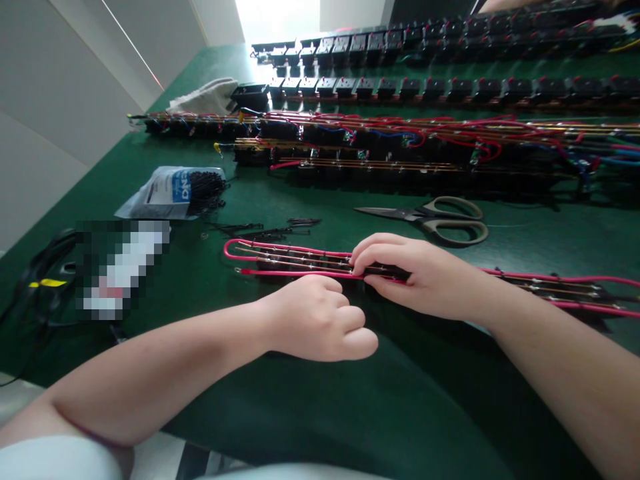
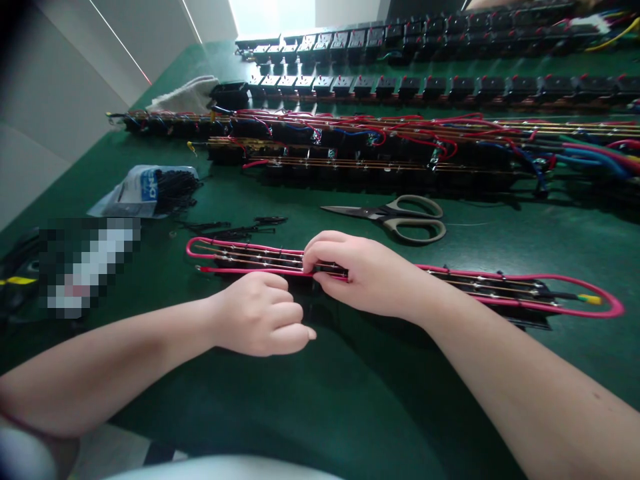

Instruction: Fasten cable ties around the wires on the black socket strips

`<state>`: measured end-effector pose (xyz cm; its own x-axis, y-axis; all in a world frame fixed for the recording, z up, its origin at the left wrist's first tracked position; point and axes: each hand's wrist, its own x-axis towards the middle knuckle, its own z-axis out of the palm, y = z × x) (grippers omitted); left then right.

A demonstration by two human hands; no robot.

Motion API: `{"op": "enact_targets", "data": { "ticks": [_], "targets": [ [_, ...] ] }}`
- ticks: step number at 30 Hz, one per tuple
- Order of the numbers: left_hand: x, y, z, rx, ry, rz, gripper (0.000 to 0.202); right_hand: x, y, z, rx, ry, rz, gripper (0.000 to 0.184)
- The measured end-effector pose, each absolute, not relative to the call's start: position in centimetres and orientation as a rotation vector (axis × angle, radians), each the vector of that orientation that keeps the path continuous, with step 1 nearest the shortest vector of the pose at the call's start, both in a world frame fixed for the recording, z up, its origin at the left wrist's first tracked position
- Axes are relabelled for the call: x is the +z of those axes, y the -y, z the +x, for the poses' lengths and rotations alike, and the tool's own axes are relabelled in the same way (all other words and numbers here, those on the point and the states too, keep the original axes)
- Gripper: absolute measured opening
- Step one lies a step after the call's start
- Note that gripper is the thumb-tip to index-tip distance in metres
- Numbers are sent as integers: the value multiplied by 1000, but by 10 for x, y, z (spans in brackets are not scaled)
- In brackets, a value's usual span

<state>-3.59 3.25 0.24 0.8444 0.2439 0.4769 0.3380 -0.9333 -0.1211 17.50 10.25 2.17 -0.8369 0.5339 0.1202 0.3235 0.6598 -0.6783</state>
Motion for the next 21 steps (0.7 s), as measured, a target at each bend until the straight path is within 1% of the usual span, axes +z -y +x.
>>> {"op": "enact_targets", "data": {
  "ticks": [6,10,12,18,21],
  "targets": [
    [-1,-36,-37,-752,481,-2888,45,22,-102,175,955,2569,-675,15],
    [-5,-37,-36,-724,485,-2972,57,23,-102,174,957,2559,-671,16],
    [-6,-36,-36,-700,499,-2990,57,23,-102,174,967,2545,-676,15],
    [-2,-34,-36,-750,532,-2990,42,22,-102,174,966,2544,-692,15],
    [2,-35,-36,-691,584,-2946,37,22,-102,175,960,2554,-687,15]
  ]
}}
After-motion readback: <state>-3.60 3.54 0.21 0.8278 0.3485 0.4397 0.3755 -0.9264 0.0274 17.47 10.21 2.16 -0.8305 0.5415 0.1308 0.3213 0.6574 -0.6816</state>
